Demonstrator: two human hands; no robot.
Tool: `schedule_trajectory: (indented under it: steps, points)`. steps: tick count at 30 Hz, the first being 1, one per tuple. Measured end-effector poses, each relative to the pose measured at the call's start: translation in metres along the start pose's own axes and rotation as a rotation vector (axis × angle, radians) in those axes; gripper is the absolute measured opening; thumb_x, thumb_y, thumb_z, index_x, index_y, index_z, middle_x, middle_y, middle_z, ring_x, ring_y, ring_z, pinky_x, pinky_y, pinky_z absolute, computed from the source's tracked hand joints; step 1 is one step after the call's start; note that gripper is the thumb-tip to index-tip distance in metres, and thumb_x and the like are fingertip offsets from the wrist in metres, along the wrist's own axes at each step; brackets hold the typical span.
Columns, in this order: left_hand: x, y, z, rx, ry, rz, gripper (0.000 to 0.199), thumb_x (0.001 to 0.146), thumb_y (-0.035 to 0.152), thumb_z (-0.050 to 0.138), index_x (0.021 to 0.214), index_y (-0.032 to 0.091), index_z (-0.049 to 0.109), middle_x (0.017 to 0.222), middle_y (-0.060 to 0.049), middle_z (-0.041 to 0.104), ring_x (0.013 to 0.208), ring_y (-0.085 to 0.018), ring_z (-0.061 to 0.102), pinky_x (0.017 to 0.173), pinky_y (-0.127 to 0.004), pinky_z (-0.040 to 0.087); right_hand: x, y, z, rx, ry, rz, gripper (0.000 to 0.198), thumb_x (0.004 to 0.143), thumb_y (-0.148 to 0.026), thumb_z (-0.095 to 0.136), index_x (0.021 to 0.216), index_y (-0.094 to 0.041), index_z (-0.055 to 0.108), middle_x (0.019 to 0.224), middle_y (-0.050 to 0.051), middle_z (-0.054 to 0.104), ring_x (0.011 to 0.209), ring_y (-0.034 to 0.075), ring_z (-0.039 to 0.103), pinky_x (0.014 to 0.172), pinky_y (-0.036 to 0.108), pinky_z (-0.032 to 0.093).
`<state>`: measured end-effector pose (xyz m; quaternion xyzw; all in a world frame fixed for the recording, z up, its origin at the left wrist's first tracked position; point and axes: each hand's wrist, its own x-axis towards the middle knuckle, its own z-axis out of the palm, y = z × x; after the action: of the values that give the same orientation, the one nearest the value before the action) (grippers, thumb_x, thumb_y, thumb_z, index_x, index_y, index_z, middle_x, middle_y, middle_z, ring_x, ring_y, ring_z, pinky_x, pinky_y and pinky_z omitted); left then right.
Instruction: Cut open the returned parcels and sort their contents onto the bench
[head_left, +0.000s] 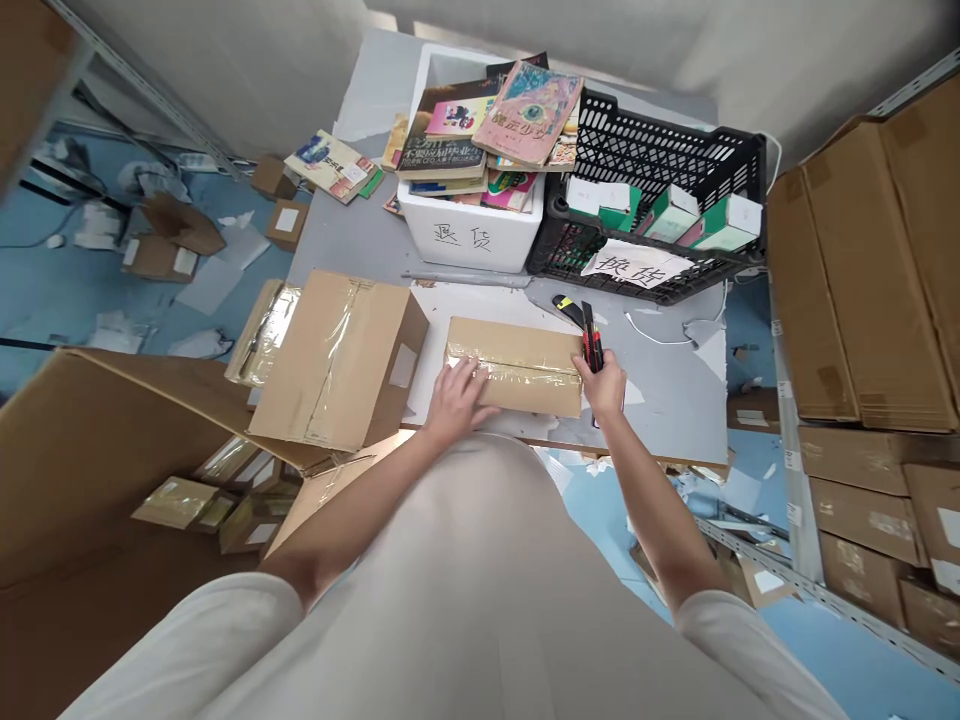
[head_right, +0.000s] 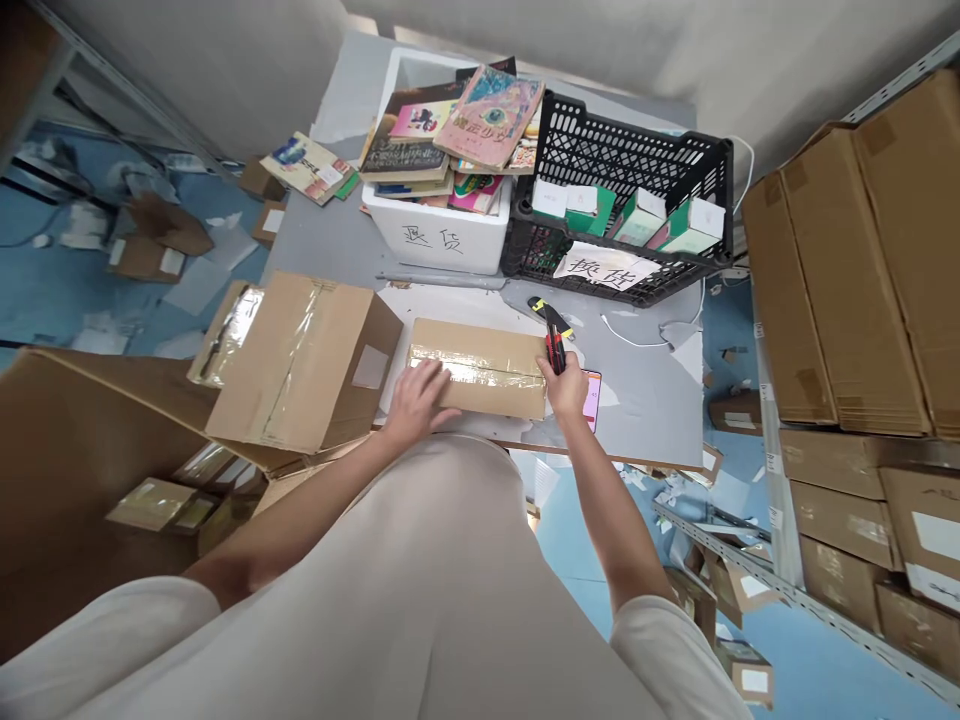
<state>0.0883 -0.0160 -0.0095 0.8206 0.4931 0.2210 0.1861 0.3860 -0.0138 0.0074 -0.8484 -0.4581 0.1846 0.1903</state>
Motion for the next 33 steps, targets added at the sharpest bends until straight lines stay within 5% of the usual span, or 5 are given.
schedule_trajectory:
  steps: [4,8,13,23,33]
  points:
    - [-0.009,-0.002,0.013,0.034,-0.112,0.196,0.047,0.090,0.050,0.051,0.126,0.021,0.060,0.132,-0.014,0.060,0.130,-0.030,0.050,0.108,-0.045,0.033,-0.008,-0.009,-0.014,-0.093,-0.034,-0.113,0.048,0.085,-0.058,0.049,0.110,-0.018,0.056,0.083,0.009,0.065,0.074,0.025,0.058,0.066,0.032,0.040]
    - [-0.008,-0.008,0.019,0.055,-0.075,0.194,0.049,0.091,0.051,0.050,0.126,0.019,0.060,0.131,-0.014,0.062,0.128,-0.029,0.052,0.107,-0.044,0.036,-0.018,-0.052,-0.027,-0.197,-0.304,-0.634,0.050,0.094,-0.040,0.040,0.140,-0.021,0.040,0.118,0.012,0.063,0.097,0.026,0.060,0.074,0.032,0.043]
    - [-0.009,-0.009,0.021,0.010,-0.048,0.181,0.049,0.089,0.053,0.052,0.126,0.021,0.061,0.130,-0.014,0.062,0.129,-0.029,0.051,0.108,-0.045,0.037,-0.022,-0.112,-0.015,-0.558,-0.689,-1.074,0.059,0.097,-0.026,0.035,0.151,-0.042,0.018,0.108,0.006,0.063,0.086,0.020,0.064,0.065,0.026,0.037]
    - [-0.009,-0.008,0.021,-0.001,-0.062,0.179,0.047,0.091,0.051,0.050,0.127,0.022,0.061,0.130,-0.013,0.062,0.129,-0.027,0.051,0.109,-0.046,0.036,-0.026,-0.151,-0.004,-0.821,-0.672,-1.106,0.060,0.098,-0.024,0.033,0.152,-0.044,0.013,0.113,0.010,0.060,0.088,0.022,0.066,0.063,0.027,0.035]
    - [-0.009,-0.010,0.021,-0.002,-0.087,0.179,0.049,0.090,0.053,0.050,0.125,0.021,0.062,0.130,-0.014,0.062,0.129,-0.028,0.051,0.107,-0.046,0.037,-0.020,-0.144,-0.005,-0.779,-0.722,-1.087,0.059,0.099,-0.022,0.033,0.151,-0.044,0.016,0.119,0.011,0.061,0.085,0.021,0.066,0.070,0.030,0.037]
